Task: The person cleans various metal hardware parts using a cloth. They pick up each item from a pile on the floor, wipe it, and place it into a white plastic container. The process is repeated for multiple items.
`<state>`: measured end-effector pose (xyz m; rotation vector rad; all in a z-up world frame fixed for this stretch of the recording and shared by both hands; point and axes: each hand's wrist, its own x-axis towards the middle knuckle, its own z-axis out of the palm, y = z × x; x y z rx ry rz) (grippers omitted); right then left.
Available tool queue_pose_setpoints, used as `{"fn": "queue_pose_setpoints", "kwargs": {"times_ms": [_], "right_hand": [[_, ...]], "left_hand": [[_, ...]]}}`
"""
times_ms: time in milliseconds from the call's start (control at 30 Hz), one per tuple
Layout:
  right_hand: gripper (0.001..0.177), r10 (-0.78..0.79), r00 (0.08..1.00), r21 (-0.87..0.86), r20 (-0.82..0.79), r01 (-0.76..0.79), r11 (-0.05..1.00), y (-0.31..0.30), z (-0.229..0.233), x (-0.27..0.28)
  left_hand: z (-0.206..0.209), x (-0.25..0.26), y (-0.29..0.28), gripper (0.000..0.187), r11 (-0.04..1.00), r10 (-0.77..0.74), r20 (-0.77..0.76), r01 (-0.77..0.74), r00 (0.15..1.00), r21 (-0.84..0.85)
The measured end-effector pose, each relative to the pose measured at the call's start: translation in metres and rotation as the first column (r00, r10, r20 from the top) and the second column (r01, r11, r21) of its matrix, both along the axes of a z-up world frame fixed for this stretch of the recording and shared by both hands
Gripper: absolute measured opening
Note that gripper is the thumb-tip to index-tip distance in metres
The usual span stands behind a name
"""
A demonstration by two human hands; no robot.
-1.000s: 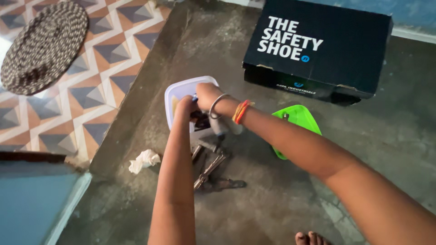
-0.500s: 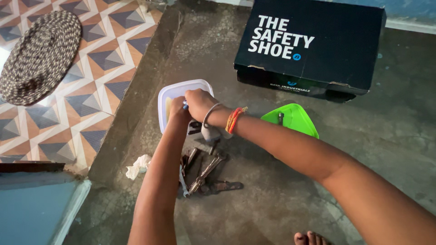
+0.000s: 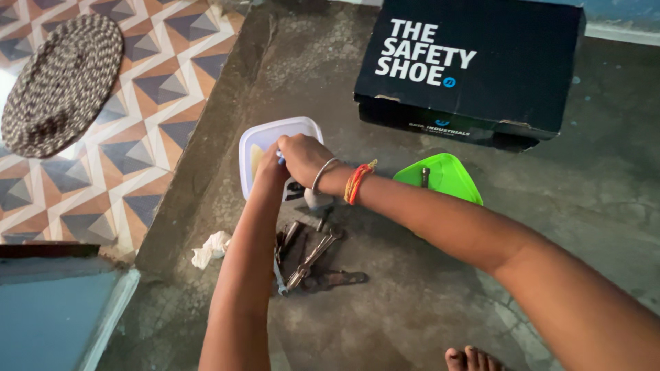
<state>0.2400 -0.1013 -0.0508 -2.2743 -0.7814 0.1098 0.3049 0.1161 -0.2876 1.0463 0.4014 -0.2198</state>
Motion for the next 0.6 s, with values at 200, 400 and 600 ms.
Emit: {"fn": "queue_pose_setpoints", "kwargs": {"times_ms": [200,400,600], "right_hand": [[0.019,0.026,0.999,0.012,0.023,-0.026,1.0,-0.003,0.001,-0.002],[0.016,0.049,0.997,-0.009,0.053,-0.049,0.999,-0.004,-0.002,0.001],[0.016,-0.003,0.975,0.058,0.224,-0.01,0.998,-0.014,0.005,-0.006]], "left_hand": [[-0.007,0.009,0.0,0.012,0.94,-0.013,0.071,-0.012,0.997,0.34],[0.071,-0.027,-0.026,0.017,0.31,-0.306,0.125,-0.026,0.944,0.95],[0.201,-0.076,-0.061,0.027,-0.272,-0.345,-0.103,0.005,0.933,0.962]]}}
